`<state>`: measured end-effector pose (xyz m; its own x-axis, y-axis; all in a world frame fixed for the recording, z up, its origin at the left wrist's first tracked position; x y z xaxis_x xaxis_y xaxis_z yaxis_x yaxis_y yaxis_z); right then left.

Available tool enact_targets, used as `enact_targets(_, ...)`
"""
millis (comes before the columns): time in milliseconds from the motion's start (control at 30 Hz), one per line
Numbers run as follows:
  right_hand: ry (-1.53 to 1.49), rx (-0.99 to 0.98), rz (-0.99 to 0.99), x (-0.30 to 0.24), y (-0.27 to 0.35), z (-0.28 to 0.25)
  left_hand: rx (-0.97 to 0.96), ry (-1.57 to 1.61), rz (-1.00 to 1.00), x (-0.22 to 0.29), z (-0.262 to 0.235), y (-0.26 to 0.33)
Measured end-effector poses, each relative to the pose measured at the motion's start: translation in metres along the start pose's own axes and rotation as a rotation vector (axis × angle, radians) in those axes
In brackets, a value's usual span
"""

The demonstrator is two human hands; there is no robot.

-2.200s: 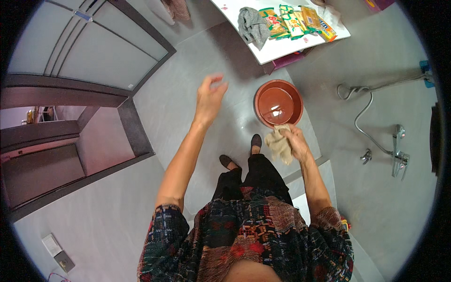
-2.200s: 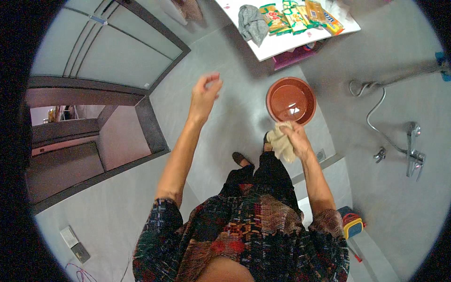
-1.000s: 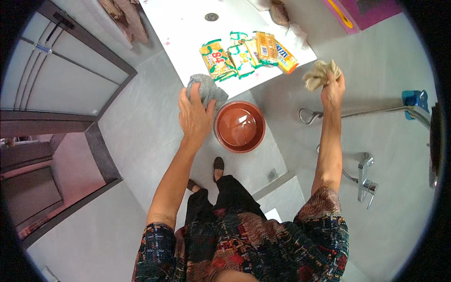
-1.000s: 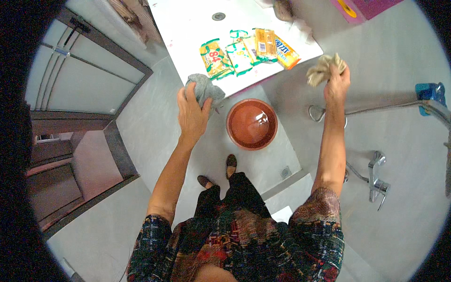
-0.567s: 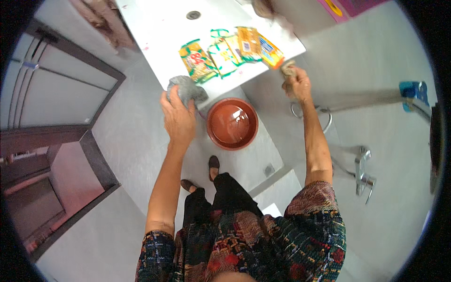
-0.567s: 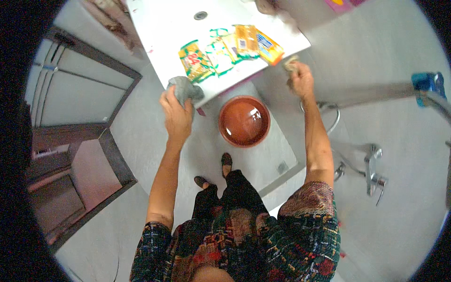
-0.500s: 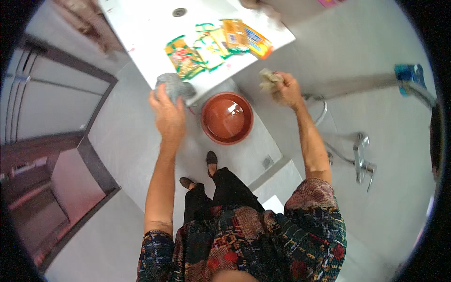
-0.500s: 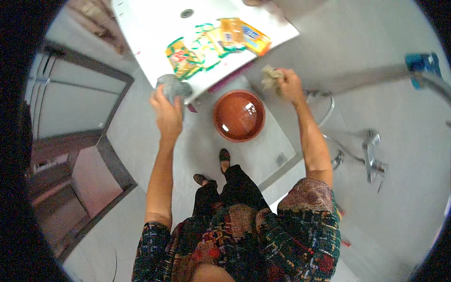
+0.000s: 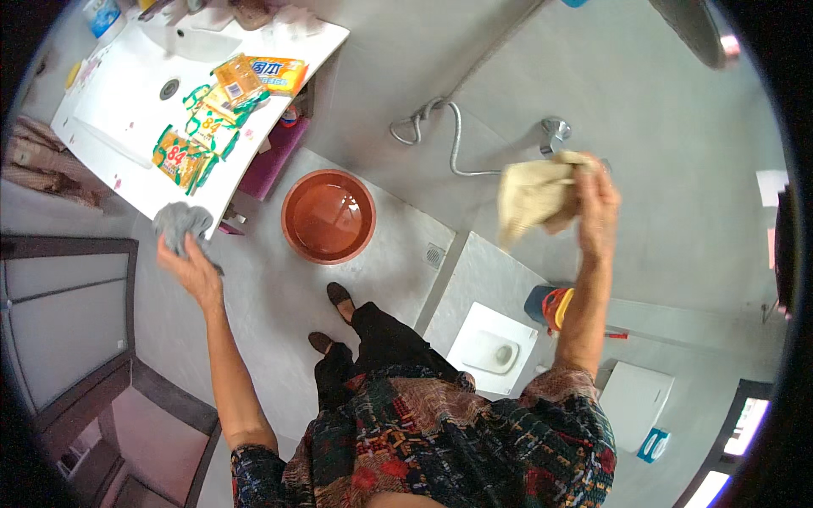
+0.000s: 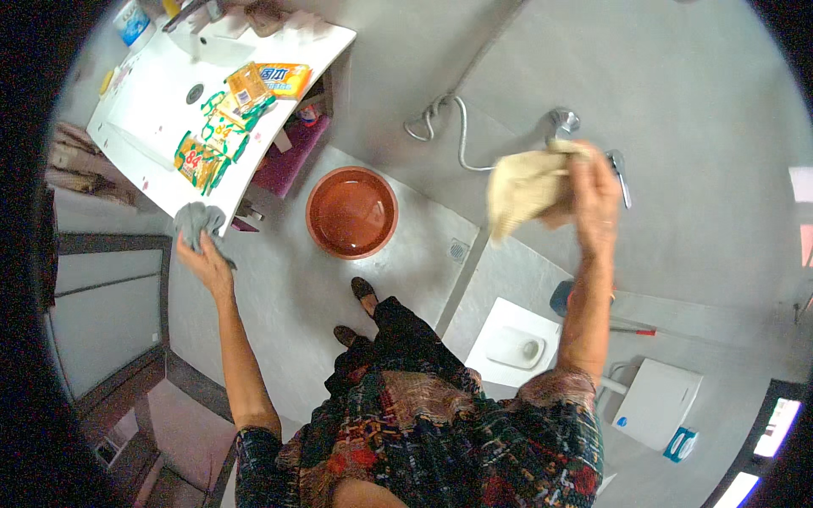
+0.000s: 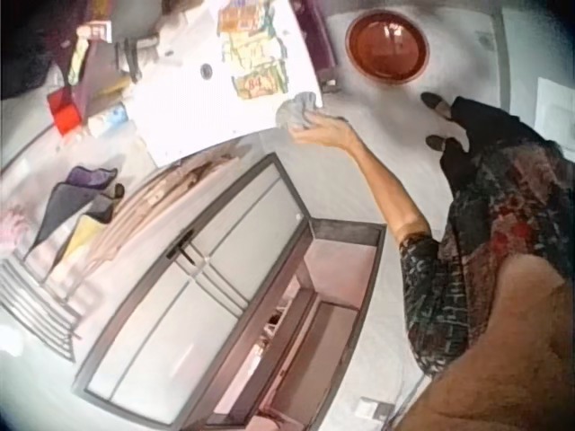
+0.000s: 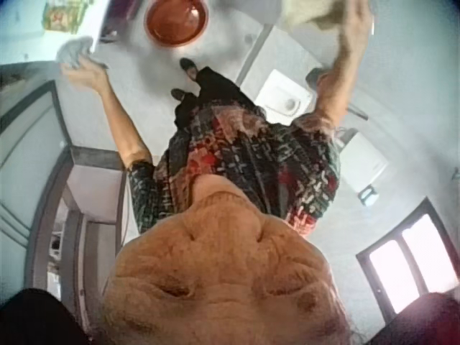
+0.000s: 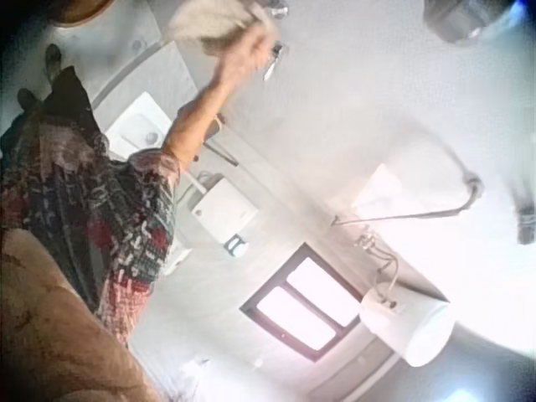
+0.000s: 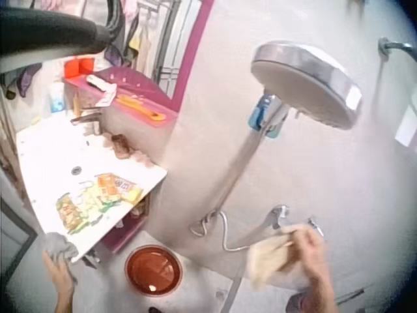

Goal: The person cleans a bathroom shelf and floor using a cloth and a basin of water. They then wipe the shower head, faucet, and sink area, moving various toiletries and cleaning supplies to reach the surfaces.

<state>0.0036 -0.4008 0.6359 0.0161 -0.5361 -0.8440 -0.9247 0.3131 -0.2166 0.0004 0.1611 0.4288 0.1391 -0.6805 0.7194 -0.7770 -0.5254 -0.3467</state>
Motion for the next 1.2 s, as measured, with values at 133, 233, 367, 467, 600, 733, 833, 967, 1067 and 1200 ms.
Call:
enact_targets(133,0.179,0.423,-0.15,-0.045,0.001,-0.097,0.046,0.295,-0.302,-0.026,-0.024,0.03)
enact_targets(233,0.47,0.482,-0.386,-0.054,-0.024,-0.095,0.025,0.113,-0.217,-0.047,-0.03,0.05)
enact_targets(367,0.857,0.09,-0.558,0.015,-0.065,-0.029,-0.061,0.249,-0.37,-0.011,-0.026,0.072)
enact_targets(467,0.921,-0.111,-0.542,0.052,-0.059,0.003,-0.199,0.376,-0.488,0.006,-0.021,0.092)
enact_targets(600,0.432,-0.201,-0.194,0.087,-0.084,-0.014,-0.362,0.472,-0.385,0.029,-0.023,0.103)
enact_targets(733,0.763,-0.142,-0.284,0.102,-0.086,-0.01,-0.494,0.846,-0.601,0.05,-0.003,0.115)
enact_targets(833,0.964,-0.198,-0.357,0.113,-0.09,-0.007,-0.519,0.974,-0.674,0.064,0.011,0.12)
enact_targets(967,1.282,-0.221,-0.403,0.083,-0.078,0.006,-0.463,1.136,-0.746,0.076,0.013,0.117)
enact_targets(1067,1.332,-0.121,-0.389,0.056,-0.063,0.011,-0.44,1.213,-0.761,0.081,0.01,0.11)
enact_targets(1200,1.099,0.167,-0.609,0.0,-0.034,0.048,-0.47,1.179,-0.719,0.101,0.012,0.108)
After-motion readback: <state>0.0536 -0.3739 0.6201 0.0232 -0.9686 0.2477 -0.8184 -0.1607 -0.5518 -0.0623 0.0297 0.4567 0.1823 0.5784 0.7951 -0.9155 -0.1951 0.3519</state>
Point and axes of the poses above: each hand's wrist, its own y-axis away from the middle knuckle, its own z-axis out of the palm, x = y × z, the point moved 7 cm from there along -y, towards the middle knuckle, and after that the axes turned 2 degrees about -x, right-handed, at the moved point
